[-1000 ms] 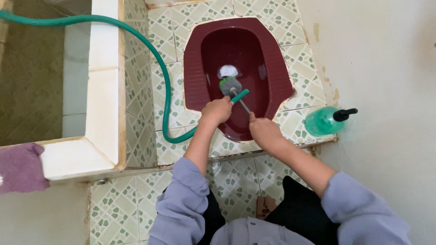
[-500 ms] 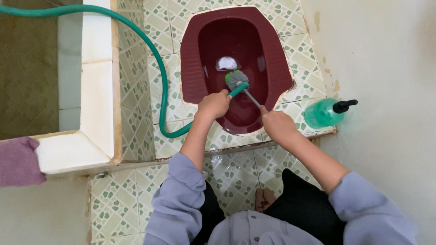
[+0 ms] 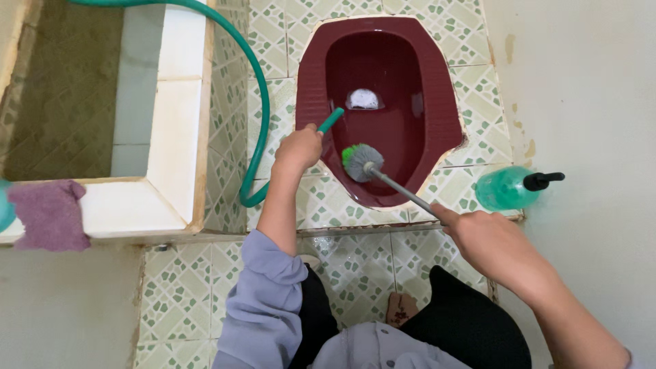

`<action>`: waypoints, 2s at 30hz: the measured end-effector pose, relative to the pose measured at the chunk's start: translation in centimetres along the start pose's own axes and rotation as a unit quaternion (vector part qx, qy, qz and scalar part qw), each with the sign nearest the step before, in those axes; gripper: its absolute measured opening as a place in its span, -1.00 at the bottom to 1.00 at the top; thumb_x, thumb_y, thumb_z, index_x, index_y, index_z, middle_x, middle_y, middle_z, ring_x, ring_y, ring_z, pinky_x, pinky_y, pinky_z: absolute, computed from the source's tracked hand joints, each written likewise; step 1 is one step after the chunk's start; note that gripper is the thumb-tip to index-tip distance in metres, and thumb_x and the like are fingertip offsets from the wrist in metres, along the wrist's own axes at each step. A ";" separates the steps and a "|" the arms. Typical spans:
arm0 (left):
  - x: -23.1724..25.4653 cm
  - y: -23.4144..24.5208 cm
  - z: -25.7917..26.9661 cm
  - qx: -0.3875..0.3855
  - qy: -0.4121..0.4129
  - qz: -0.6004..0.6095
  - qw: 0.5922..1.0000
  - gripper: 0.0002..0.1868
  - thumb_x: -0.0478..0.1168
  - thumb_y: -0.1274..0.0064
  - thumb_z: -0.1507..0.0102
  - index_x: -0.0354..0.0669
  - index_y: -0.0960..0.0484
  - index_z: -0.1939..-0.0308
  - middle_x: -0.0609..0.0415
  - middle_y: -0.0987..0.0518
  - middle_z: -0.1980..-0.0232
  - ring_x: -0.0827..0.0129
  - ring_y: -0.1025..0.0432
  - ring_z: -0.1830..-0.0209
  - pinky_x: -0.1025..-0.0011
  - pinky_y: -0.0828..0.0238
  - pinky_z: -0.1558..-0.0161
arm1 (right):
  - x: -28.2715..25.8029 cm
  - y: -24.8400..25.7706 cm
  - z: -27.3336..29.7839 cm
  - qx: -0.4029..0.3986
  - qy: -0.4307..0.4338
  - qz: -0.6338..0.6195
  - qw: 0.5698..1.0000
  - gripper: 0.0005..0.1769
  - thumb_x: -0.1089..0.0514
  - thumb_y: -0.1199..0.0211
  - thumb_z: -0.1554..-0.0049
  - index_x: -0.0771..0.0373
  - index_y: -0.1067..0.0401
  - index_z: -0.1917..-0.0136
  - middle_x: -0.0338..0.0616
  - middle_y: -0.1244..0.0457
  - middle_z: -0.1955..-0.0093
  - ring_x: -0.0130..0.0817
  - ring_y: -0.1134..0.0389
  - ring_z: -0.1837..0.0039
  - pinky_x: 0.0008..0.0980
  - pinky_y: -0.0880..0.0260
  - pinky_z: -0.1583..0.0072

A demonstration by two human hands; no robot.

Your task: The person scrubs the floor and wall near a squat toilet using a hand brush and water from a hose. Then the person scrubs the inside of the squat toilet bowl with a long-handled brush while rinsing with the hose.

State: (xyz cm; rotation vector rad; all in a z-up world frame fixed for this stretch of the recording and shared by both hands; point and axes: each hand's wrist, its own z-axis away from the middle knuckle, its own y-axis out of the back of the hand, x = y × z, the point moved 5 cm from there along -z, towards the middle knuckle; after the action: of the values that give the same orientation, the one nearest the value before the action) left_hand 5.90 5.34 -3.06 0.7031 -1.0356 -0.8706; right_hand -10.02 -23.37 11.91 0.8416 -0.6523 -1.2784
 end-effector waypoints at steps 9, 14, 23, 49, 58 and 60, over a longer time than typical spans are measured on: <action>-4.8 0.6 -3.1 0.060 -0.005 0.006 0.998 -0.59 -0.03 0.26 -0.45 -0.26 -0.54 -0.11 -0.35 -0.61 -0.06 -0.27 -0.48 -0.11 -0.07 -0.35 -0.17 | -5.0 -0.7 -9.7 0.199 0.161 0.043 0.966 -0.22 0.37 -0.04 -0.05 0.26 -0.15 -0.56 0.12 -0.37 0.29 0.10 -0.46 0.22 0.00 -0.48 0.15; -5.7 1.8 -2.8 0.093 -0.012 0.021 0.995 -0.59 -0.03 0.26 -0.44 -0.28 -0.54 -0.06 -0.34 -0.62 -0.04 -0.27 -0.49 -0.08 -0.10 -0.34 -0.15 | -8.5 1.2 -15.4 0.264 0.149 0.023 0.953 -0.28 0.38 -0.03 -0.12 0.30 -0.14 -0.56 0.17 -0.37 0.27 0.09 -0.46 0.23 0.00 -0.49 0.21; -6.0 3.2 -2.3 0.110 0.010 0.058 0.992 -0.60 0.00 0.25 -0.42 -0.23 -0.52 -0.07 -0.38 -0.61 0.02 -0.32 -0.48 -0.04 -0.14 -0.35 -0.11 | -6.5 -2.2 -7.1 0.190 0.193 0.084 0.959 -0.16 0.32 -0.08 0.01 0.25 -0.12 -0.56 0.06 -0.35 0.38 0.02 -0.44 0.31 -0.05 -0.49 0.22; -5.3 3.1 -1.9 0.105 -0.004 0.045 0.993 -0.59 -0.01 0.30 -0.45 -0.26 -0.51 -0.06 -0.36 -0.62 0.03 -0.30 -0.49 -0.04 -0.13 -0.35 -0.12 | -10.9 1.2 -17.9 0.271 0.167 0.071 0.945 -0.24 0.34 -0.08 -0.12 0.33 -0.10 -0.59 0.07 -0.36 0.32 -0.03 -0.45 0.29 -0.11 -0.47 0.30; -6.6 3.1 -3.1 0.127 -0.011 0.065 0.990 -0.59 -0.01 0.28 -0.44 -0.27 -0.51 -0.06 -0.40 -0.62 0.07 -0.33 -0.49 -0.01 -0.15 -0.34 -0.11 | -9.9 -2.3 -10.1 0.229 0.222 0.135 0.938 -0.20 0.31 -0.12 -0.05 0.23 -0.18 -0.57 -0.04 -0.35 0.41 -0.16 -0.45 0.37 -0.18 -0.46 0.35; -6.9 2.8 -3.6 0.133 -0.016 0.071 0.988 -0.58 -0.01 0.29 -0.45 -0.30 -0.50 -0.05 -0.41 -0.63 0.07 -0.32 -0.50 -0.01 -0.14 -0.35 -0.12 | -10.9 -0.5 -13.0 0.288 0.212 0.125 0.926 -0.27 0.29 -0.11 -0.07 0.21 -0.23 -0.53 -0.04 -0.34 0.40 -0.13 -0.44 0.36 -0.15 -0.45 0.35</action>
State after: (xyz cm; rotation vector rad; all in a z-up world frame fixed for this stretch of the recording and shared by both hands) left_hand 8.28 13.05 -4.93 0.8296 -1.2298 -0.6271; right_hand -1.79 -10.44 4.69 1.4182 -0.7637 -0.6335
